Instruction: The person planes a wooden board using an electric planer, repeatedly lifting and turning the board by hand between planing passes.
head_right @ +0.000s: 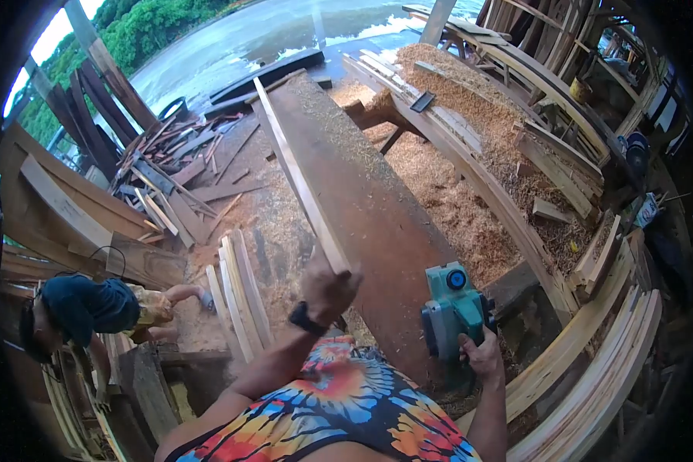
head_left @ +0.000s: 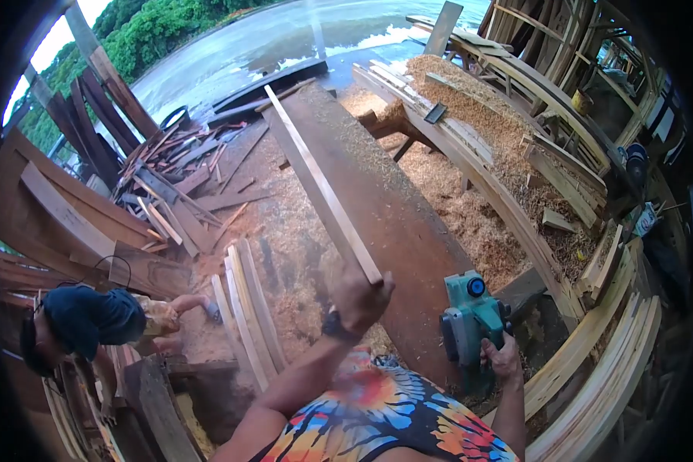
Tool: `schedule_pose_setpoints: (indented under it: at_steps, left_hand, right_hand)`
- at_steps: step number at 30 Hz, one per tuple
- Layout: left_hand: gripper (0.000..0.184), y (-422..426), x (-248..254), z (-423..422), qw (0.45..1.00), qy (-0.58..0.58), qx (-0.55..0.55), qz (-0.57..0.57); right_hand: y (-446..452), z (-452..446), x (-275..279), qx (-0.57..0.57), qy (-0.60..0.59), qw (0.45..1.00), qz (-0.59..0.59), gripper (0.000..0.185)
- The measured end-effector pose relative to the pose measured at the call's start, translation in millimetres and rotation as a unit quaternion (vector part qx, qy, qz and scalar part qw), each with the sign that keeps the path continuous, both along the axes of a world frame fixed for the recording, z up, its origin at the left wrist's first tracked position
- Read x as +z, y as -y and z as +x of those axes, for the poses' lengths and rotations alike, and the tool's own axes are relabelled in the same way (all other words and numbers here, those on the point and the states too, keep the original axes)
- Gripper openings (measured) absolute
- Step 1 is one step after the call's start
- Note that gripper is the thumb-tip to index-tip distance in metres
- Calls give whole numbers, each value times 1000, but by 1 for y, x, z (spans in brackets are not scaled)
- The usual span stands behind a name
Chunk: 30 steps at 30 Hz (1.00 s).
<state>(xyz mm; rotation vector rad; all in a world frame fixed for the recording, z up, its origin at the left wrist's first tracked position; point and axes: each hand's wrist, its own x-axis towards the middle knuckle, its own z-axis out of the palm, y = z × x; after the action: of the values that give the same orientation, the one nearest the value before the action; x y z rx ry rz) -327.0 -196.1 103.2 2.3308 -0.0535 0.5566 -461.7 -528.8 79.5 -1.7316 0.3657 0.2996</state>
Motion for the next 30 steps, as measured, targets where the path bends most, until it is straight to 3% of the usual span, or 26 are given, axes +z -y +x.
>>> schedule_pose_setpoints:
  at_steps: [3,4,6,8,10,14,16,17,20,23,24,26,28,30]
  left_hand:
    - [81,8,-100,-4,997,-70,-25,-7]
    - [86,12,-115,-8,996,-75,-16,-41]
    - [91,17,-140,-6,1000,-28,3,7]
    - [91,19,-147,-7,998,-53,-18,1]
    - [96,22,-147,-9,991,-133,-19,-31]
    - [106,18,-149,-11,994,-105,-19,24]
    - [109,12,-146,-15,995,-87,-35,21]
    - [110,6,-144,-19,989,-135,-59,-32]
    - [103,-9,-150,-36,991,-109,-78,-19]
    - [84,-25,-166,-57,996,-78,-47,-6]
    - [81,-29,-173,-65,987,-146,-59,-37]
    - [77,-37,-194,-81,953,-277,-78,-100]
    - [69,-40,-221,-88,901,-378,-197,-79]
    - [59,-40,-250,-100,847,-380,-353,-114]
  right_hand:
    - [1,1,1,11,-6,1000,13,48]
    - [0,1,3,8,-8,1000,13,45]
    - [-1,3,1,8,-19,1000,-12,28]
    - [-2,4,0,20,-9,999,-40,25]
    - [-13,6,10,0,-25,999,-25,34]
    - [-40,12,52,-5,-24,1000,-5,48]
    - [-51,13,72,11,-21,1000,3,51]
    - [-56,15,82,21,-20,1000,9,53]
    - [-80,23,109,41,-30,998,20,52]
    - [-104,38,126,89,-71,994,3,49]
    - [-112,44,127,109,-87,990,-6,48]
    - [-131,52,119,150,-8,987,-51,49]
    - [-146,60,115,181,21,980,-79,49]
    - [-161,67,112,199,40,975,-93,49]
